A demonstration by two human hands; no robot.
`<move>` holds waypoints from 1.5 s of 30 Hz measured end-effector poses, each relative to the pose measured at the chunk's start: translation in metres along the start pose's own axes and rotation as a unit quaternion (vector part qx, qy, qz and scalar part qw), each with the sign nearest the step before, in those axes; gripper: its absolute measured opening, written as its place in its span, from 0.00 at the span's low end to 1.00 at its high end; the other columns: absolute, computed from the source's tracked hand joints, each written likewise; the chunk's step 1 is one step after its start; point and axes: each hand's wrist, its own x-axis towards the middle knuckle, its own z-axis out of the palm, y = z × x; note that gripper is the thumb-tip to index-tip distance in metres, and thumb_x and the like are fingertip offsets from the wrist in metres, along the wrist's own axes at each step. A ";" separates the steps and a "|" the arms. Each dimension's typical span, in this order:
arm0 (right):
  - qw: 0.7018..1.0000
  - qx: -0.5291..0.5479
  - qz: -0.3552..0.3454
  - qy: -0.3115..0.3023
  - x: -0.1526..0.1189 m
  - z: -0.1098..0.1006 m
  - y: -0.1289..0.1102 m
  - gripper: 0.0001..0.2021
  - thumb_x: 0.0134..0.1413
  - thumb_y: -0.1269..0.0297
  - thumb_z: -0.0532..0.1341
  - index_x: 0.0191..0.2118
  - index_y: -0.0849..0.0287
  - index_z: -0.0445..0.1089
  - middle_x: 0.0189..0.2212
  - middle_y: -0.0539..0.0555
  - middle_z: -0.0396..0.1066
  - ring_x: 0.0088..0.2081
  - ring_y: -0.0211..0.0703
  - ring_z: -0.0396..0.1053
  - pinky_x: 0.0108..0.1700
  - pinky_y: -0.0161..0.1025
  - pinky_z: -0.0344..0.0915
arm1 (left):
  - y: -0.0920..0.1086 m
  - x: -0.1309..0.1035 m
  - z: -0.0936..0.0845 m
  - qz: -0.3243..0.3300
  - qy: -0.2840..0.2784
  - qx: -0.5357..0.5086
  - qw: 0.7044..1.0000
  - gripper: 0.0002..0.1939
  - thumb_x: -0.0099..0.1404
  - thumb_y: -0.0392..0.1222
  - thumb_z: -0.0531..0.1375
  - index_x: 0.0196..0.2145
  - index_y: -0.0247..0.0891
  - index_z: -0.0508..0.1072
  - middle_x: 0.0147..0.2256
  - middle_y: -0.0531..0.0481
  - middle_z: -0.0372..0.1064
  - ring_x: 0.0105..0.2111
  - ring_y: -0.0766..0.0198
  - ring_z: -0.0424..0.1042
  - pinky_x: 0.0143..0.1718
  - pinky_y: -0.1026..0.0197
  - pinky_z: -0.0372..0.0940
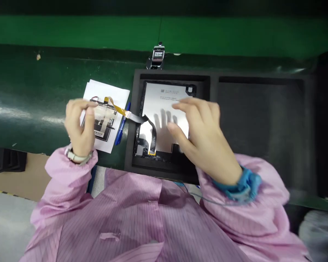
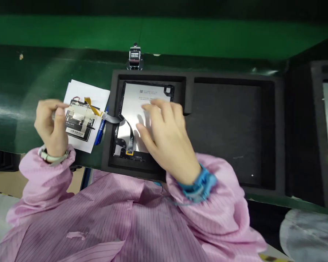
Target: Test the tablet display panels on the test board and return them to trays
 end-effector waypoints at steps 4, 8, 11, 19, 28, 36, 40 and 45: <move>0.993 -0.086 0.084 -0.005 -0.048 -0.003 0.014 0.24 0.70 0.51 0.51 0.61 0.62 0.65 0.57 0.69 0.67 0.59 0.68 0.62 0.59 0.65 0.62 | 0.002 -0.048 -0.019 -0.074 -0.104 0.143 0.982 0.13 0.75 0.43 0.54 0.50 0.38 0.75 0.32 0.49 0.70 0.29 0.60 0.68 0.34 0.56 0.62; 0.988 -0.093 0.120 -0.010 -0.077 0.013 0.026 0.28 0.70 0.50 0.50 0.64 0.66 0.62 0.58 0.71 0.67 0.60 0.69 0.62 0.60 0.66 0.62 | 0.007 -0.073 -0.015 -0.033 -0.248 0.274 0.929 0.22 0.75 0.43 0.51 0.60 0.37 0.73 0.31 0.46 0.68 0.29 0.56 0.68 0.31 0.56 0.58; 0.989 -0.079 0.120 0.011 -0.083 0.023 0.028 0.29 0.70 0.50 0.50 0.66 0.65 0.60 0.59 0.70 0.67 0.61 0.68 0.61 0.61 0.66 0.61 | 0.007 -0.076 -0.010 0.005 -0.276 0.313 0.909 0.23 0.75 0.40 0.48 0.61 0.40 0.74 0.31 0.45 0.66 0.30 0.55 0.67 0.31 0.55 0.56; 0.988 -0.070 0.131 0.040 -0.081 0.029 0.025 0.28 0.70 0.49 0.49 0.65 0.64 0.61 0.58 0.70 0.67 0.61 0.67 0.61 0.61 0.67 0.62 | 0.002 -0.071 -0.018 0.021 -0.307 0.331 0.892 0.24 0.76 0.39 0.47 0.62 0.41 0.73 0.33 0.44 0.66 0.32 0.54 0.68 0.31 0.55 0.61; 0.980 -0.086 0.169 0.052 -0.072 0.042 0.013 0.29 0.69 0.45 0.48 0.56 0.64 0.71 0.59 0.70 0.69 0.63 0.72 0.59 0.63 0.83 0.48 | 0.078 -0.087 0.012 0.087 -0.217 0.119 0.965 0.28 0.73 0.37 0.54 0.69 0.38 0.61 0.54 0.37 0.74 0.55 0.46 0.72 0.54 0.45 0.71; 0.946 0.181 0.257 0.083 -0.067 0.026 0.022 0.22 0.61 0.46 0.59 0.51 0.54 0.75 0.62 0.63 0.69 0.65 0.62 0.58 0.65 0.72 0.56 | 0.088 -0.083 0.013 0.045 -0.280 0.110 0.953 0.22 0.75 0.42 0.54 0.61 0.31 0.71 0.58 0.35 0.74 0.62 0.38 0.67 0.59 0.33 0.69; 0.927 0.290 0.216 0.102 -0.062 0.003 0.001 0.22 0.62 0.49 0.61 0.58 0.51 0.71 0.65 0.60 0.65 0.69 0.57 0.57 0.68 0.64 0.59 | 0.086 -0.053 -0.008 -0.065 -0.332 -0.001 0.941 0.18 0.73 0.50 0.57 0.52 0.38 0.78 0.50 0.41 0.79 0.59 0.43 0.72 0.58 0.39 0.72; 0.912 0.397 0.078 0.063 -0.031 -0.003 -0.048 0.30 0.67 0.47 0.56 0.69 0.54 0.60 0.70 0.62 0.57 0.71 0.54 0.54 0.71 0.59 0.57 | 0.099 -0.006 -0.009 -0.197 -0.136 -0.212 0.947 0.15 0.74 0.53 0.56 0.43 0.43 0.78 0.46 0.46 0.79 0.51 0.54 0.78 0.54 0.49 0.75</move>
